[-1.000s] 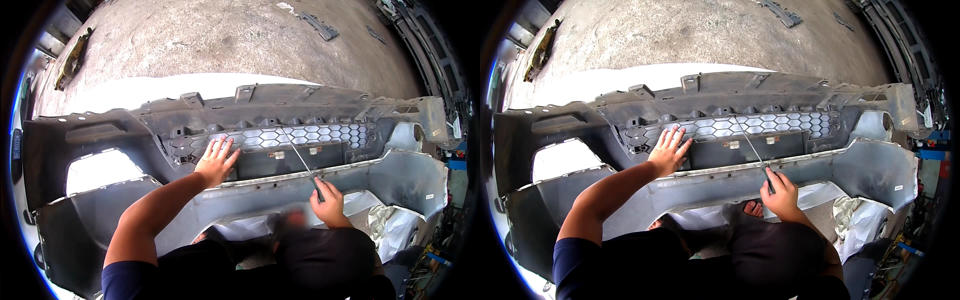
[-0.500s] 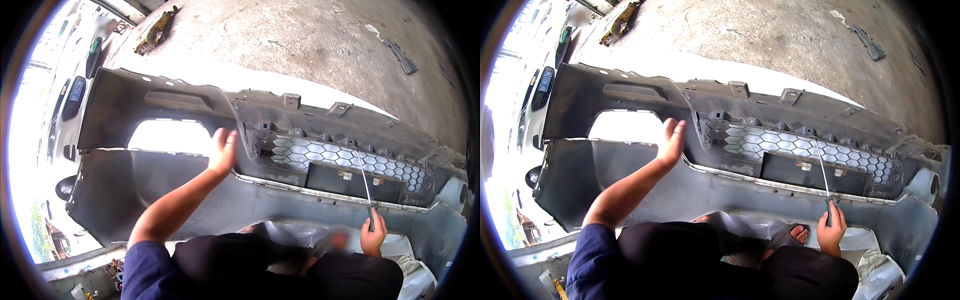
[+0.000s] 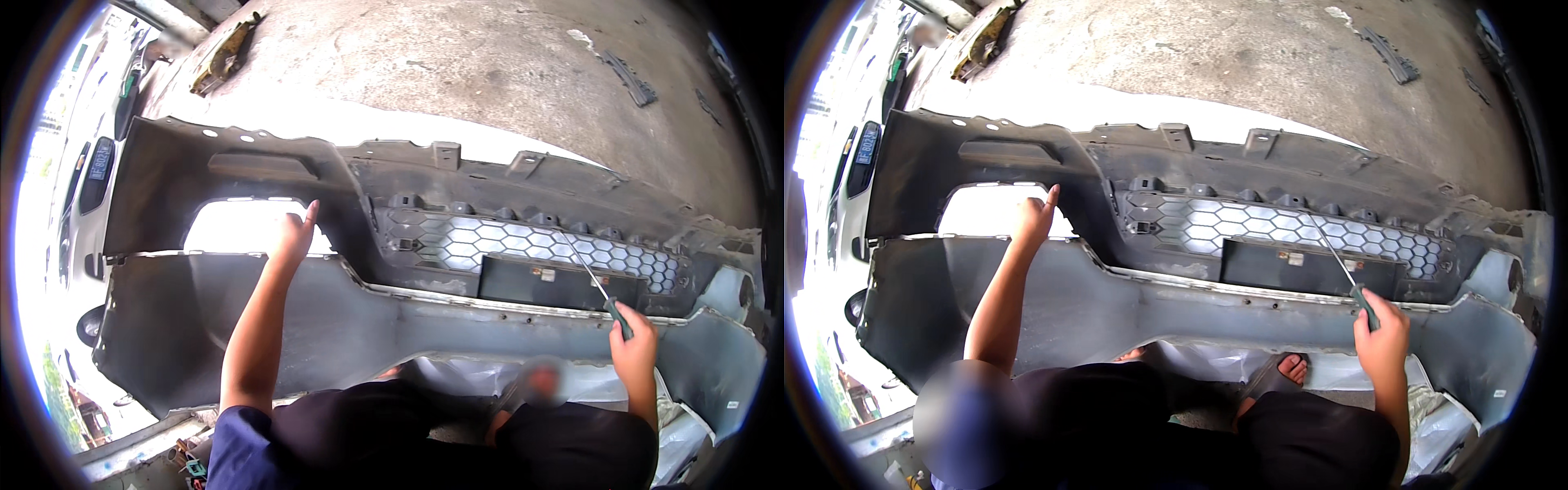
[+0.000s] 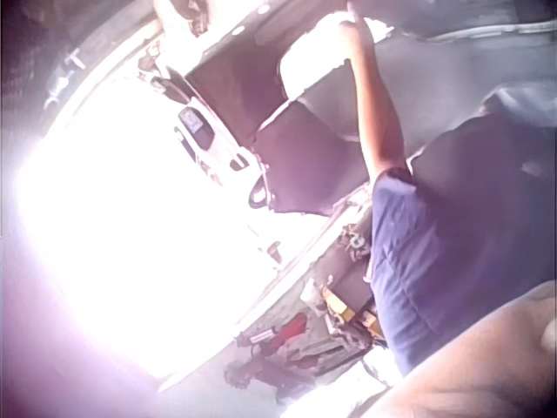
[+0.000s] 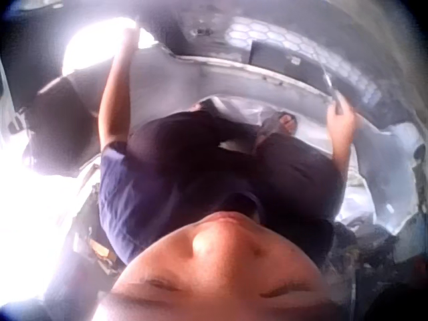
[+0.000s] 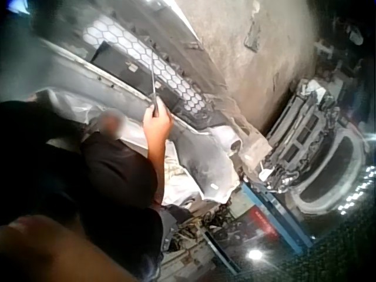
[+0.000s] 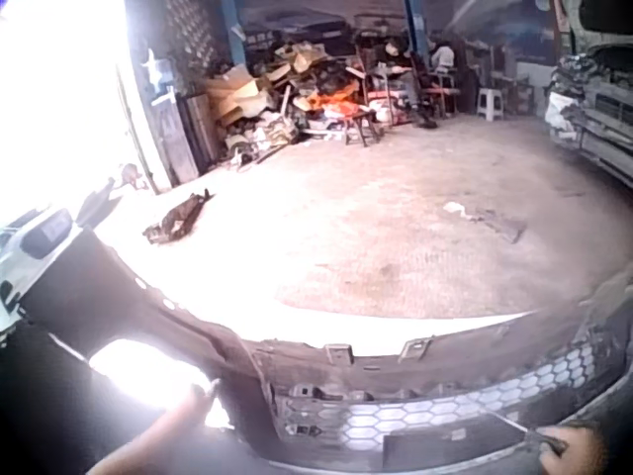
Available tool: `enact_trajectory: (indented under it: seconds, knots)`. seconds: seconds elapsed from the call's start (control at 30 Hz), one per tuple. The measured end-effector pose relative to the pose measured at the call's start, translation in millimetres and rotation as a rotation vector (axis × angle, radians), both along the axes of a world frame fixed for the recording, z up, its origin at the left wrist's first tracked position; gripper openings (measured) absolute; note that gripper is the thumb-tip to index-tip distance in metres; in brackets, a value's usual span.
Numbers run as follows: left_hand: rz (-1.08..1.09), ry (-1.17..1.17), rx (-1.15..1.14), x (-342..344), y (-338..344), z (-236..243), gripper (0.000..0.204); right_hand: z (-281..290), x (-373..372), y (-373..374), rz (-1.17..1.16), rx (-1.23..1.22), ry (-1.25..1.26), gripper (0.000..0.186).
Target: The person uses a screwdriver to pry and separate a black plastic inner panel from the white car bumper. They work along the edges of the panel, using the tool to release clips or fasteners holding the part in place.
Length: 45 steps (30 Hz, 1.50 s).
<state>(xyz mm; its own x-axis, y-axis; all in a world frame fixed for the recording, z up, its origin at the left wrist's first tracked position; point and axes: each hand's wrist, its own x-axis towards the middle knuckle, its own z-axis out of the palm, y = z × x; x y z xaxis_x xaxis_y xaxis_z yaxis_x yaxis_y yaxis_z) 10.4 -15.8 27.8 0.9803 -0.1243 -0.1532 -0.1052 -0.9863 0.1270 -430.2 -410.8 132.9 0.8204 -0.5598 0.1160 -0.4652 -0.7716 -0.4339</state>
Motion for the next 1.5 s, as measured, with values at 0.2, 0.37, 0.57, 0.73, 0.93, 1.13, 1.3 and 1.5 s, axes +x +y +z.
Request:
enact_trajectory:
  seconds: [0.2,0.37,0.57,0.73,0.93,1.13,1.3,1.5]
  knots:
    - [-0.185,-0.089,-0.006,-16.2,14.3,11.2,0.063,52.5,35.0,-25.7,0.003,0.003,0.148,0.025]
    - [0.185,0.486,-1.178,-18.3,76.1,-14.2,0.059,78.3,76.5,-29.8,0.022,-0.031,0.272,0.024]
    - [0.133,1.532,-2.025,-106.2,-18.7,46.1,0.082,102.0,98.8,-28.3,0.039,-0.017,0.355,0.023]
    - [0.228,1.720,-1.938,-125.0,-54.5,56.0,0.083,85.6,78.3,-33.5,0.099,-0.104,0.327,0.024]
    - [0.205,1.866,-1.549,-133.6,-83.0,62.9,0.079,75.8,49.8,-38.3,0.036,0.016,0.122,0.028]
    - [-0.403,1.558,-0.531,-141.9,-125.7,43.3,0.058,63.2,28.5,-37.4,-0.025,0.080,0.147,0.027]
    - [-0.586,1.321,-0.396,-159.5,-176.3,15.5,0.047,87.6,64.5,-46.2,-0.033,0.019,0.164,0.026]
    - [-0.290,1.387,-0.497,-184.5,-158.8,-11.5,0.037,84.5,79.0,-54.5,-0.072,0.029,-0.013,0.022]
